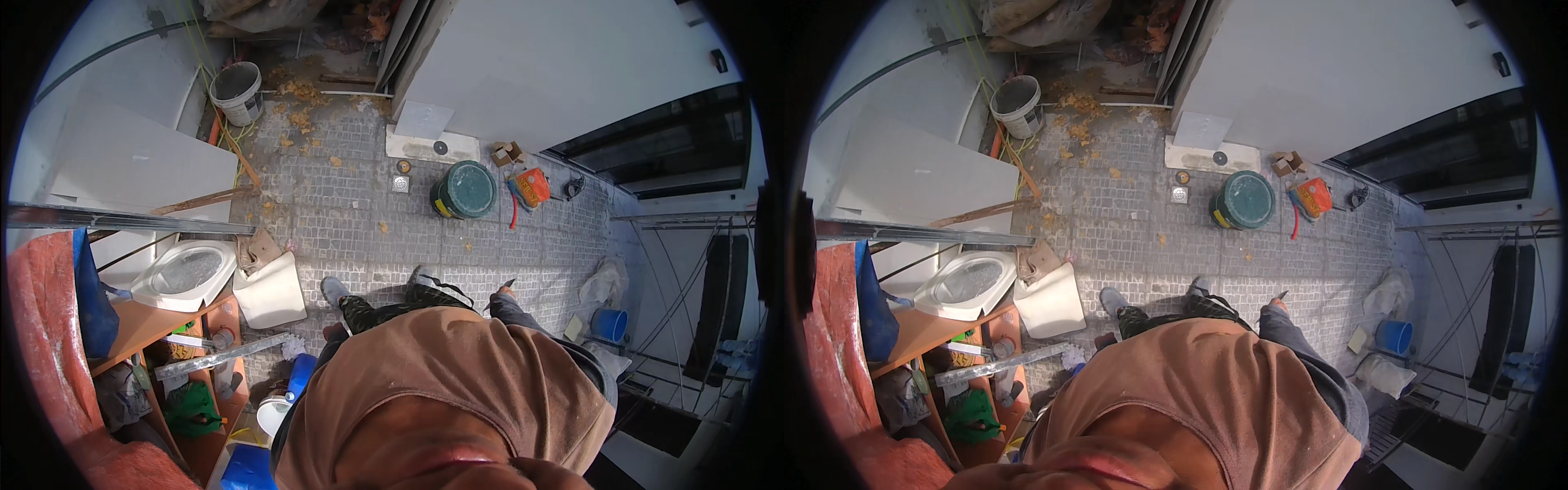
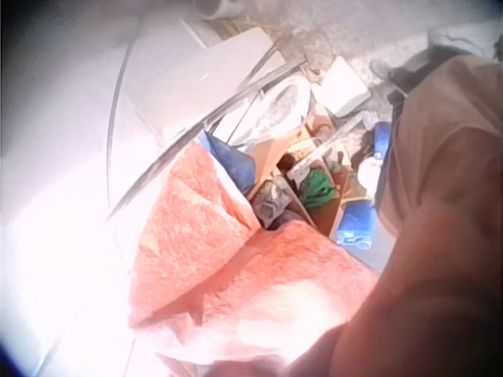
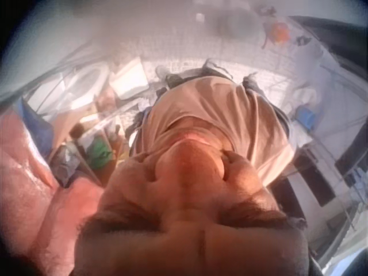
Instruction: The person applies plaster to the edges of a window frame using a trowel and a straight edge. They repeatedly scoop plaster from a bag, spread it along the frame, and smooth the surface. The person also places the straight edge against a shelf and continues plastering the window frame.
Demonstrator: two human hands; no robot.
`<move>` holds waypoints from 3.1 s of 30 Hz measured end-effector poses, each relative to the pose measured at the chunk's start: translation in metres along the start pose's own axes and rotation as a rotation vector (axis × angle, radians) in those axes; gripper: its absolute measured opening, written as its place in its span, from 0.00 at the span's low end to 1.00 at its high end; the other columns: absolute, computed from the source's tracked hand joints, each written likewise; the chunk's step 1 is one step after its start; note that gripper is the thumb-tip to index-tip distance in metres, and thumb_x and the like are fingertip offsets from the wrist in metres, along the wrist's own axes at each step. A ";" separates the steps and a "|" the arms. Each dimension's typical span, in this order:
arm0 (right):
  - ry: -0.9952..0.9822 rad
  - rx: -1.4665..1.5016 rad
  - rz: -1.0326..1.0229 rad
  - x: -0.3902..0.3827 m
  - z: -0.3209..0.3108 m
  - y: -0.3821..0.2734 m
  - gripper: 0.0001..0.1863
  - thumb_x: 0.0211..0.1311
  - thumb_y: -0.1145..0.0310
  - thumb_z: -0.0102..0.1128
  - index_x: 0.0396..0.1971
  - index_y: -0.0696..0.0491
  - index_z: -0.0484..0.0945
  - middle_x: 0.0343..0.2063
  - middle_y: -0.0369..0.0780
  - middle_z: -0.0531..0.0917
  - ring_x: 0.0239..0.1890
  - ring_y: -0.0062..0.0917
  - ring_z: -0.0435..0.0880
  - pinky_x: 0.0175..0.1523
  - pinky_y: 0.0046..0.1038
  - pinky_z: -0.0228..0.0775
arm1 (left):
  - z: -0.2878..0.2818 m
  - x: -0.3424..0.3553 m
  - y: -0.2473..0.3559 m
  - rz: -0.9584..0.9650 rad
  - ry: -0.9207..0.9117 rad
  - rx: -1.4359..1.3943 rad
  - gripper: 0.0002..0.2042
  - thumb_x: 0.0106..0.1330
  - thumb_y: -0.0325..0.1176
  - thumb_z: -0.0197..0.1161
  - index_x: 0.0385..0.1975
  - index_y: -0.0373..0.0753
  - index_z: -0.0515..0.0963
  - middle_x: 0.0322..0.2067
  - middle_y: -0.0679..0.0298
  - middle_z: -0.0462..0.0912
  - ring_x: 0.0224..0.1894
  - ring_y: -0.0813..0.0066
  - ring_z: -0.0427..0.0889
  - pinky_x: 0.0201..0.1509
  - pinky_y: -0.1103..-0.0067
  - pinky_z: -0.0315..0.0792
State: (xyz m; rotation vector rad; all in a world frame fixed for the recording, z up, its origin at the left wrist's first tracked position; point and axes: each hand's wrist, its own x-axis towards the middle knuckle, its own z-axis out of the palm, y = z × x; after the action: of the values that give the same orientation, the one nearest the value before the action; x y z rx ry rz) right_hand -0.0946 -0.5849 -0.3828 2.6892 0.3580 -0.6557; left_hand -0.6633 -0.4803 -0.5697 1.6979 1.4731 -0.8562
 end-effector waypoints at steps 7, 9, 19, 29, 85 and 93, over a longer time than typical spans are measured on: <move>-0.185 0.168 0.149 0.127 0.087 0.093 0.22 0.58 0.61 0.72 0.52 0.53 0.85 0.53 0.47 0.86 0.56 0.37 0.86 0.57 0.42 0.82 | -0.124 0.027 0.137 -0.010 0.195 -0.744 0.14 0.71 0.40 0.56 0.44 0.40 0.85 0.44 0.48 0.87 0.48 0.52 0.87 0.50 0.60 0.79; -0.528 -0.007 0.063 0.175 0.095 0.097 0.27 0.51 0.54 0.77 0.52 0.47 0.85 0.56 0.42 0.85 0.62 0.33 0.82 0.65 0.40 0.74 | -0.157 0.023 0.170 -0.029 0.257 -0.788 0.14 0.70 0.39 0.57 0.45 0.39 0.84 0.45 0.48 0.87 0.49 0.51 0.87 0.51 0.60 0.78; -0.303 0.563 -0.058 0.317 0.032 0.084 0.19 0.60 0.55 0.63 0.47 0.49 0.86 0.48 0.46 0.87 0.55 0.39 0.84 0.59 0.41 0.75 | -0.228 0.034 0.292 -0.327 0.408 -1.030 0.17 0.69 0.38 0.62 0.52 0.35 0.80 0.50 0.46 0.84 0.52 0.47 0.84 0.55 0.60 0.78; 0.170 0.836 0.083 0.416 -0.108 0.092 0.14 0.64 0.62 0.57 0.43 0.54 0.84 0.39 0.49 0.87 0.42 0.39 0.85 0.52 0.42 0.74 | -0.526 0.129 0.484 0.146 1.034 -0.682 0.23 0.70 0.39 0.65 0.61 0.34 0.75 0.60 0.45 0.78 0.61 0.44 0.78 0.63 0.60 0.74; 1.159 0.722 -1.690 0.066 -1.621 -0.110 0.10 0.66 0.70 0.62 0.43 0.58 0.84 0.23 0.38 0.83 0.16 0.20 0.76 0.16 0.23 0.71 | -1.392 -0.559 1.075 1.063 2.675 0.118 0.27 0.76 0.47 0.55 0.73 0.52 0.65 0.73 0.61 0.65 0.75 0.58 0.63 0.78 0.59 0.52; 1.084 0.718 -1.733 0.035 -1.594 -0.132 0.08 0.64 0.71 0.63 0.34 0.62 0.83 0.21 0.39 0.82 0.16 0.21 0.79 0.16 0.24 0.72 | -1.395 -0.559 1.062 1.569 2.678 -0.021 0.31 0.72 0.58 0.57 0.70 0.49 0.69 0.58 0.58 0.77 0.59 0.56 0.74 0.66 0.61 0.65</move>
State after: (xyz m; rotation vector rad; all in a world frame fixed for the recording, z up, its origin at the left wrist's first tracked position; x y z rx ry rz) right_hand 0.5228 0.1605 0.8909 2.2357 3.2482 0.6636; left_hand 0.3554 0.3295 0.7314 -1.5433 0.0246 -1.9710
